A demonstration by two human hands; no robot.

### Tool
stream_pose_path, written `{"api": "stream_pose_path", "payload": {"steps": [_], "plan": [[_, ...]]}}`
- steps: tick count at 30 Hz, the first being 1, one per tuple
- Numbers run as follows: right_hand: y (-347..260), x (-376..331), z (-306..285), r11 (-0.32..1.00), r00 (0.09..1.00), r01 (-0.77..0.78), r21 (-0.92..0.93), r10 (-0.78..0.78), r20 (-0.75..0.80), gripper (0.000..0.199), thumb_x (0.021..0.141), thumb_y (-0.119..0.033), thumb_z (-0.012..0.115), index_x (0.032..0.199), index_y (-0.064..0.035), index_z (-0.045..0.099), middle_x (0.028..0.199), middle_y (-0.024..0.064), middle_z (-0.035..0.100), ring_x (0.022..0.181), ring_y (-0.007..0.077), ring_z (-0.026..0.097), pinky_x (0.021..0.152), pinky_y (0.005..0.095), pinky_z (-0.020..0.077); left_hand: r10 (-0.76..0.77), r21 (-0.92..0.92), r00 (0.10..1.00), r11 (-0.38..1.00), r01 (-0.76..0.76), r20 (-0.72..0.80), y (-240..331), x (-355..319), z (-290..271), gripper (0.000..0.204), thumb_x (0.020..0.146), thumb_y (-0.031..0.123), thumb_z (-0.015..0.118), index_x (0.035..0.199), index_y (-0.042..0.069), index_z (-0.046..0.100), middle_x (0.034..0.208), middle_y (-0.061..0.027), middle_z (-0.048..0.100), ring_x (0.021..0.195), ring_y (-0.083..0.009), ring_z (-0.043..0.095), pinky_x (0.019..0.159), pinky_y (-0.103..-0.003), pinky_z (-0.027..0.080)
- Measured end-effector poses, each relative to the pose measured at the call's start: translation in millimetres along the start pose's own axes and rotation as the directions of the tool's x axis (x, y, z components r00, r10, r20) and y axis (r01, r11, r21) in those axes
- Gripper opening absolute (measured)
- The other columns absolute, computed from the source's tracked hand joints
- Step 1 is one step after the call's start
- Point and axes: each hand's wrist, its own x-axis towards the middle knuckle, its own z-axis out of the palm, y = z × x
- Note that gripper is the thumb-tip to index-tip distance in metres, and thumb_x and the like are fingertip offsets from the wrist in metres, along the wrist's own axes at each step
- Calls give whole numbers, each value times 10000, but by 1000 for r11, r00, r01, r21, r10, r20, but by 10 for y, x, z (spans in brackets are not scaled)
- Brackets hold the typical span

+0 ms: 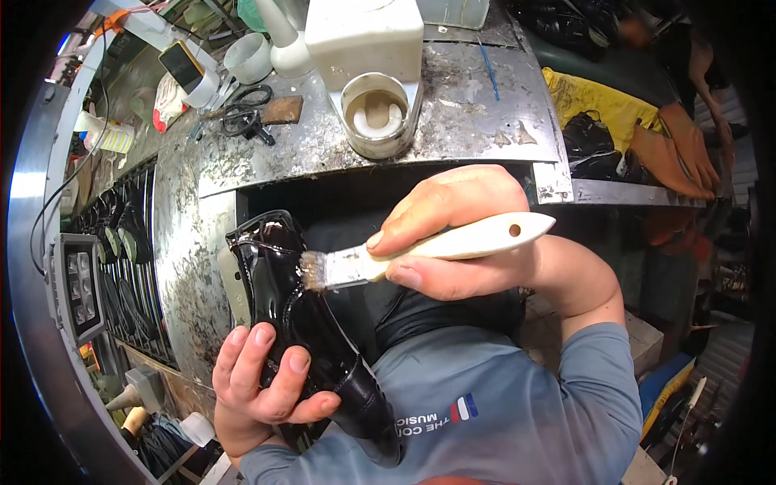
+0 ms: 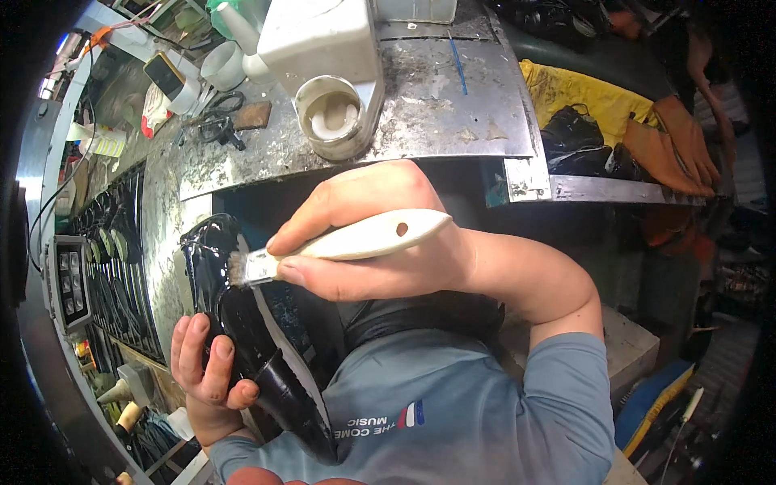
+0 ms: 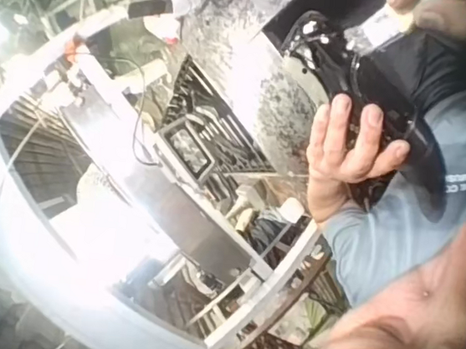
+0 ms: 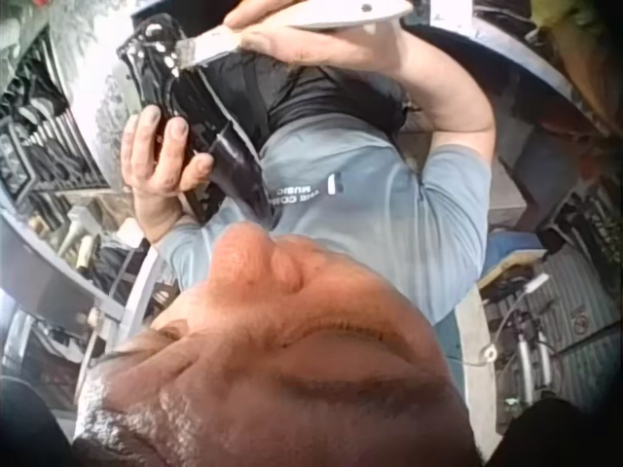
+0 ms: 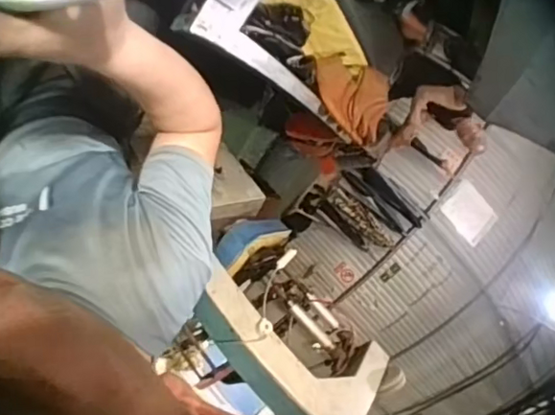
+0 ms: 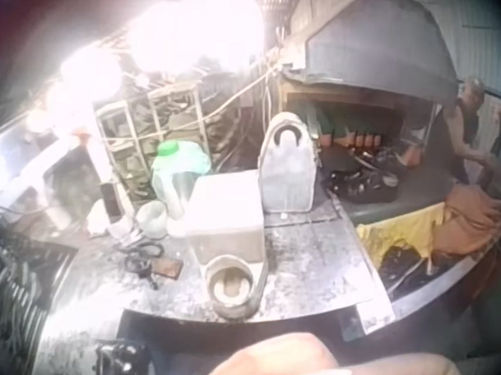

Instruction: The person paints the sole of a black shoe with a white substance using a brush. They repeatedly dip the brush into a container to reload the white material and apply it to the shoe's bottom surface, working methodically across the sole.

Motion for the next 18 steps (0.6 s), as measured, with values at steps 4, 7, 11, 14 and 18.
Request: {"api": "stream_pose_path", "payload": {"steps": [4,7,11,14,18], "plan": [[-64,-39,24,986,997,-46,157,37,61,152,826,-114,816,927,-11,769,829,131,753,702,245,734,623,332,580,-236,-17,968,971,238,86,110,-2,-46,516,1045,431,489,1534,331,357,1402,-92,512,1244,-365,591,1033,-509,529],[-172,-35,-5,983,991,-60,173,37,129,145,804,-89,822,914,-14,765,800,120,751,685,251,733,611,334,583,-289,-41,955,955,292,68,74,-16,-17,597,1030,314,564,1568,383,316,1404,-65,516,1223,-369,611,996,-507,563],[-268,-72,8,986,995,-19,167,2,103,153,778,-70,824,909,-13,770,787,103,753,661,228,732,577,311,584,-293,-47,956,955,292,-5,-39,-14,117,507,1026,238,569,1508,306,426,1358,-126,594,1168,-408,648,948,-521,582],[-304,-94,-1,985,994,23,168,-41,101,166,787,-90,818,925,-5,782,786,97,753,659,210,731,569,294,585,-238,-9,970,971,237,-42,-124,-91,211,424,1017,153,579,1431,207,504,1311,-166,631,1141,-424,664,911,-528,594],[-366,-80,5,984,990,43,174,-65,125,168,802,-100,816,934,-2,782,786,87,747,654,201,727,569,289,588,-260,32,959,964,265,-116,-181,-139,330,366,1002,86,584,1367,89,544,1280,-230,651,1114,-439,674,888,-513,605]]}}
